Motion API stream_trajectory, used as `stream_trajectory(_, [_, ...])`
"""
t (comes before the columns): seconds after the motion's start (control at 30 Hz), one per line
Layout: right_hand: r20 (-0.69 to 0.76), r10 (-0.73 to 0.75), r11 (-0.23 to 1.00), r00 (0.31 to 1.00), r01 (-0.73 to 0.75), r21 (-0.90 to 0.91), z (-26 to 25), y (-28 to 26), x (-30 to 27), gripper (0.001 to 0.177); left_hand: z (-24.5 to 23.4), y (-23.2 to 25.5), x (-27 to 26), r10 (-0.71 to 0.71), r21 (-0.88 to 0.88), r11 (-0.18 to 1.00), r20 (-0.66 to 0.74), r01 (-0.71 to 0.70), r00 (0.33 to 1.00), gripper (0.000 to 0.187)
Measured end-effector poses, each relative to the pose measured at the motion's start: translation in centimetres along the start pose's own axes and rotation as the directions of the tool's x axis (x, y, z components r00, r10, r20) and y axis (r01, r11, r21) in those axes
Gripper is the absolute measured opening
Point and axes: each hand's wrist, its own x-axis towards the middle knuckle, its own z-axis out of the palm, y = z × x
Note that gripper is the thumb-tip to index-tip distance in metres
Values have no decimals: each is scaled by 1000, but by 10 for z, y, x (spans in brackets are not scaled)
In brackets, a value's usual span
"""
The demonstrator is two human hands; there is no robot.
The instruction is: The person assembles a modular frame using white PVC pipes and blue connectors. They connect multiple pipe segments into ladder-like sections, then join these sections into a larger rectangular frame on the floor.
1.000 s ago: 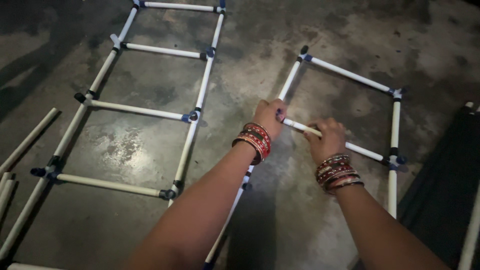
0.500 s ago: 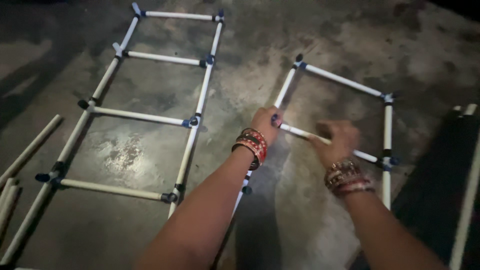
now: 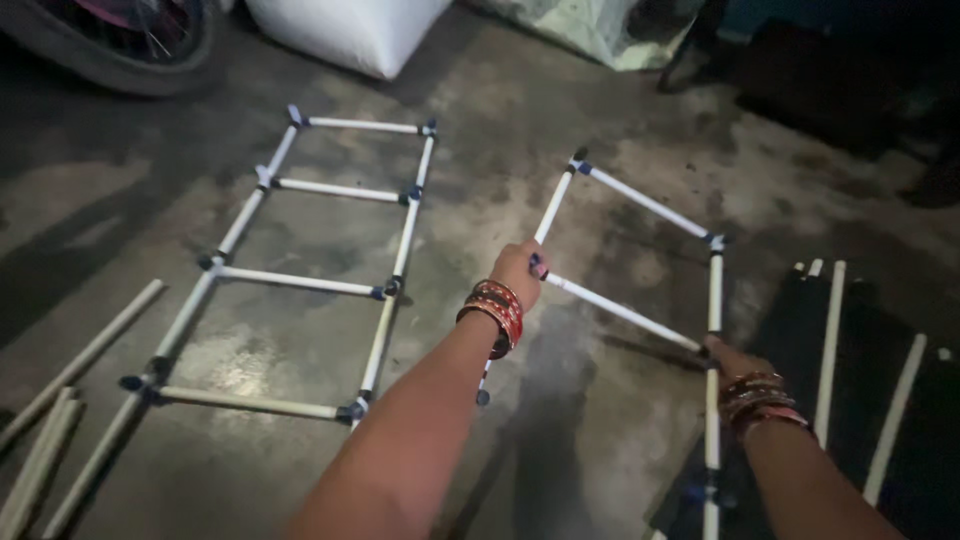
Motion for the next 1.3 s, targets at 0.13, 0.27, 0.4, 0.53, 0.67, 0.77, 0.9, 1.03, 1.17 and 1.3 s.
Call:
stream_trajectory(0.13, [34, -66, 963, 997, 55, 263, -51, -28, -56, 66, -43, 55, 0, 150, -63, 986, -49, -153, 987, 8])
stream_trajectory(0.27, [16, -327, 799, 945, 268, 538, -126, -71, -138, 33, -97, 144, 3, 297, -14, 952, -209, -306, 932, 10])
stream_trajectory(0.4, [-117, -385, 709, 915, 375, 598, -231, -111, -248, 26, -171, 260, -1, 251, -188, 947, -72, -260, 965, 16])
stream_trajectory(0.53, [-297, -461, 589, 836, 539, 602, -324, -120, -368, 24, -231, 378, -20, 297, -283, 888, -250, -363, 922, 60])
stream_trajectory(0.67, [-427, -507, 461, 749, 654, 600, -365, -82, -456, 21, -269, 439, -54, 466, -84, 840, -395, -536, 792, 72])
stream_trajectory(0.77, [-469, -606, 426, 643, 760, 491, -383, -47, -492, 24, -280, 455, -84, 540, 18, 810, -414, -587, 733, 58])
stream_trajectory(0.9, [-478, -638, 291, 603, 764, 576, -395, -16, -511, 21, -295, 467, -125, 419, -65, 883, -341, -466, 842, 47])
stream_trajectory(1.03, [-513, -638, 251, 575, 784, 567, -400, 8, -532, 22, -316, 482, -168, 372, -128, 899, -286, -420, 883, 42])
stream_trajectory(1.17, [-584, -578, 276, 569, 810, 517, -399, 30, -564, 21, -321, 493, -203, 394, -204, 857, -334, -474, 856, 43])
stream_trajectory(1.3, [-595, -565, 262, 571, 809, 526, -397, 42, -586, 21, -323, 491, -223, 440, -204, 802, -433, -561, 787, 41])
